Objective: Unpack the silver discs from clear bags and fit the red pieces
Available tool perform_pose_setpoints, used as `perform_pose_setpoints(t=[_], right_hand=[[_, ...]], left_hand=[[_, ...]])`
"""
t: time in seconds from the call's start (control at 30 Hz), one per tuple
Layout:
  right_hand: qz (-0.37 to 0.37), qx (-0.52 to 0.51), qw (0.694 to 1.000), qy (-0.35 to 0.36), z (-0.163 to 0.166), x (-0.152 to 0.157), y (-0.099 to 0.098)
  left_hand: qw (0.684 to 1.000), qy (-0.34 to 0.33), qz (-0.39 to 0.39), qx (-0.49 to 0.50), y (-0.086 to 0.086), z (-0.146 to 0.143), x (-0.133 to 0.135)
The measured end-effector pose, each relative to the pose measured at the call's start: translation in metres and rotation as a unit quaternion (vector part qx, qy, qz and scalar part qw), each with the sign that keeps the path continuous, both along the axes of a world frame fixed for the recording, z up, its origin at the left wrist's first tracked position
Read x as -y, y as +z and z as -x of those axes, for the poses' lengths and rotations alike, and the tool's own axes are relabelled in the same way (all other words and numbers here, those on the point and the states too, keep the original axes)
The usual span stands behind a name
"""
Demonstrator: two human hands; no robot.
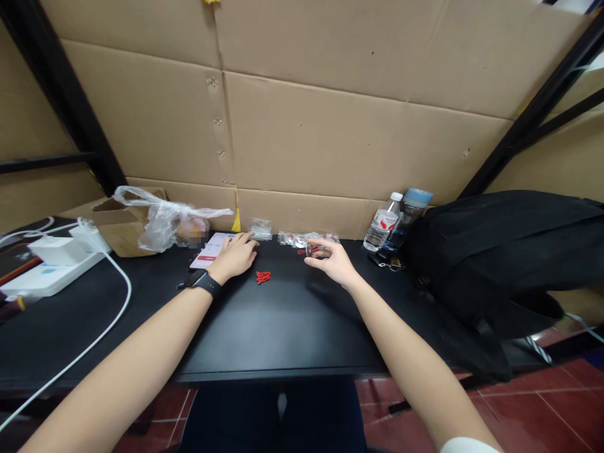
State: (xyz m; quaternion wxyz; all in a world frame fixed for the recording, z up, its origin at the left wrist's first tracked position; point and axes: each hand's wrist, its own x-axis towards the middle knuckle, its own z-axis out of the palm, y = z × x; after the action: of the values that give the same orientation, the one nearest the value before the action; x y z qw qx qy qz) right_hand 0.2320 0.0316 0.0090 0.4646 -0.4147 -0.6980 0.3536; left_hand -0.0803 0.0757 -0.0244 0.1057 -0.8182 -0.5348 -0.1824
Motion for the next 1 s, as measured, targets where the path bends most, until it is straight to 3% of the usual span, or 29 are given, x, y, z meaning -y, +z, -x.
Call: perform_pose_setpoints(t=[0.2, 0.47, 0.63, 0.87, 1.0], right_hand=[[-0.025, 0.003, 1.000, -0.005, 0.000, 0.001, 0.002], [-0.037, 0.006, 0.999, -0.009, -0.002, 0.002, 0.008], [-0.042, 0.016, 0.999, -0.021, -0.004, 0.006, 0.014], [-0.052, 0.071, 0.996, -0.026, -0.013, 0.004, 0.019], [-0.066, 0.093, 0.993, -0.024, -0.017, 0.002, 0.018]], left_hand=[[0.999, 0.004, 0.030, -0.010, -0.011, -0.001, -0.012], [1.000, -0.007, 0.014, 0.002, -0.002, -0.001, -0.006], [0.999, -0.011, -0.044, 0.019, 0.013, -0.004, 0.003], [0.978, -0.143, 0.000, 0.150, 0.021, -0.041, 0.027], [0.974, -0.195, 0.044, 0.111, 0.017, -0.065, 0.045]])
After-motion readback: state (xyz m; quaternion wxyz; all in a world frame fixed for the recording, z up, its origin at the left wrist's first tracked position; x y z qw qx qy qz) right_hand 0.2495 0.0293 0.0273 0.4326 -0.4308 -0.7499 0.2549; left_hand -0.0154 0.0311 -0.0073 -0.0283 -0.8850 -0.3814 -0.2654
